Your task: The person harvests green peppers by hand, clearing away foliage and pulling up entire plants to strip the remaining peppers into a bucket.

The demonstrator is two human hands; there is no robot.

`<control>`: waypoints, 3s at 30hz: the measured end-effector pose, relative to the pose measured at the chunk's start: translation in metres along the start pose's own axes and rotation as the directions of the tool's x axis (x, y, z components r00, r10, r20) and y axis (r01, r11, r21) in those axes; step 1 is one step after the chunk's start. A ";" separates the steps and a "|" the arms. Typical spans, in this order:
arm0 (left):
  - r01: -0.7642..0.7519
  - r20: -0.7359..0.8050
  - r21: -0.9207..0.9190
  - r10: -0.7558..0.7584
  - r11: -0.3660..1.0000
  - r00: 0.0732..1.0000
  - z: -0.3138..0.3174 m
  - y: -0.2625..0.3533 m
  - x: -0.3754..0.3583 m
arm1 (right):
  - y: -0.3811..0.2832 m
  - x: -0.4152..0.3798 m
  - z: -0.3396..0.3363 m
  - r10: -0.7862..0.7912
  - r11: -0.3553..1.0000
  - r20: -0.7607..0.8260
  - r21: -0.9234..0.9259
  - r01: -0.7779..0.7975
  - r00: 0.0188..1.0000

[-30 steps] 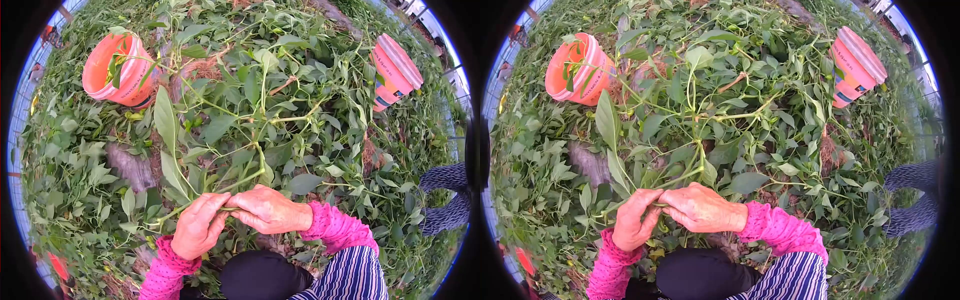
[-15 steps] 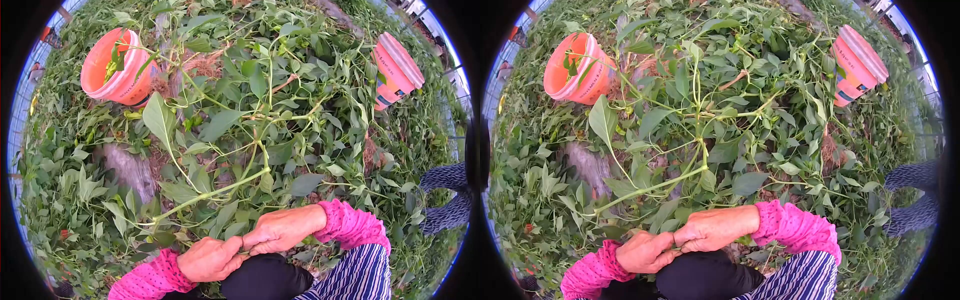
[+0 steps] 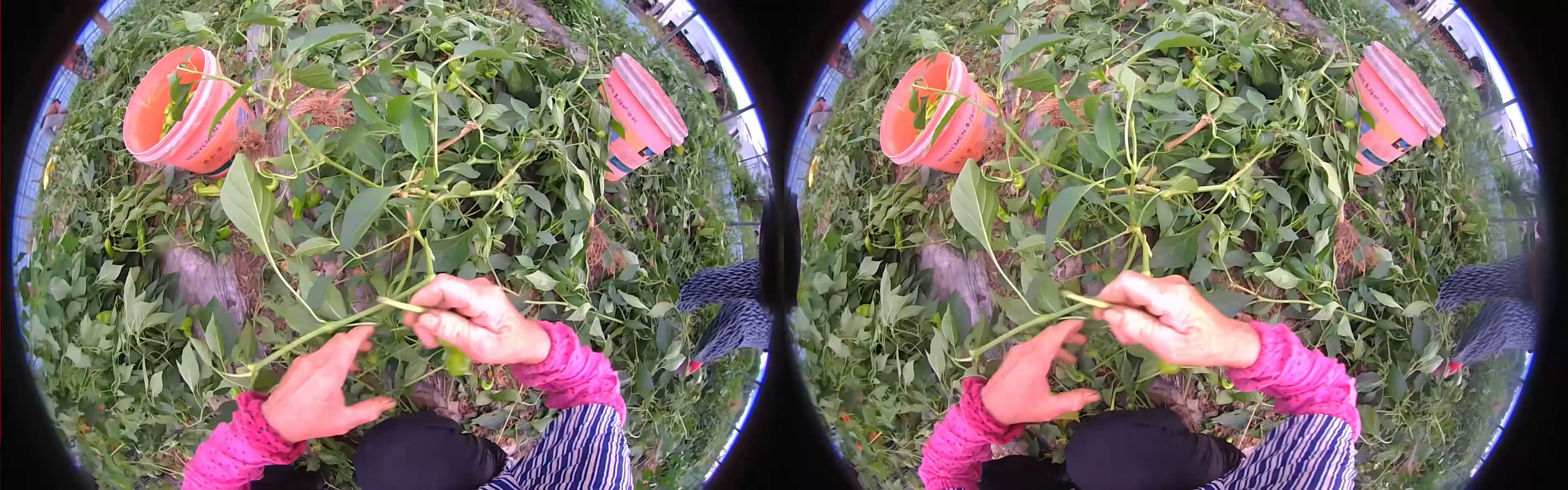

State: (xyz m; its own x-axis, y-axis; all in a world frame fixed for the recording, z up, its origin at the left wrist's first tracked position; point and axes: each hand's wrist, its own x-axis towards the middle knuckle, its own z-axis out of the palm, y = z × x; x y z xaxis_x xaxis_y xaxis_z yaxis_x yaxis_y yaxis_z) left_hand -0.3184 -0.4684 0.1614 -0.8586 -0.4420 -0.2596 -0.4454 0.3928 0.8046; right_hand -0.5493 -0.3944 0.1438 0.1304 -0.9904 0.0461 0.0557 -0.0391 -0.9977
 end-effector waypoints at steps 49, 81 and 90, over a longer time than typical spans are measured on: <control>0.372 -0.275 -0.641 -0.653 0.671 0.706 0.214 -0.178 0.004 | 0.092 -0.004 -0.065 0.094 0.079 -0.144 -0.985 -0.151 0.985; -0.032 -0.190 0.065 0.044 0.997 0.981 0.174 -0.090 0.082 | 0.125 0.095 0.041 0.633 -0.073 0.068 -0.987 0.146 0.771; -0.031 -0.412 -0.135 -0.028 0.990 0.911 0.184 -0.123 0.001 | 0.178 0.052 0.013 0.325 0.108 0.024 -0.994 -0.012 0.945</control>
State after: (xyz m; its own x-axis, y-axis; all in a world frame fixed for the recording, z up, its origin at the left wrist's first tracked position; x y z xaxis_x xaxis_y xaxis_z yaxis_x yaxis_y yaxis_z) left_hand -0.3117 -0.3685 -0.0362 -0.6649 -0.7459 -0.0383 -0.3801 0.2937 0.8771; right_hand -0.5198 -0.4510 -0.0308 0.1653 -0.9458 -0.2793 -0.9796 -0.1246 -0.1578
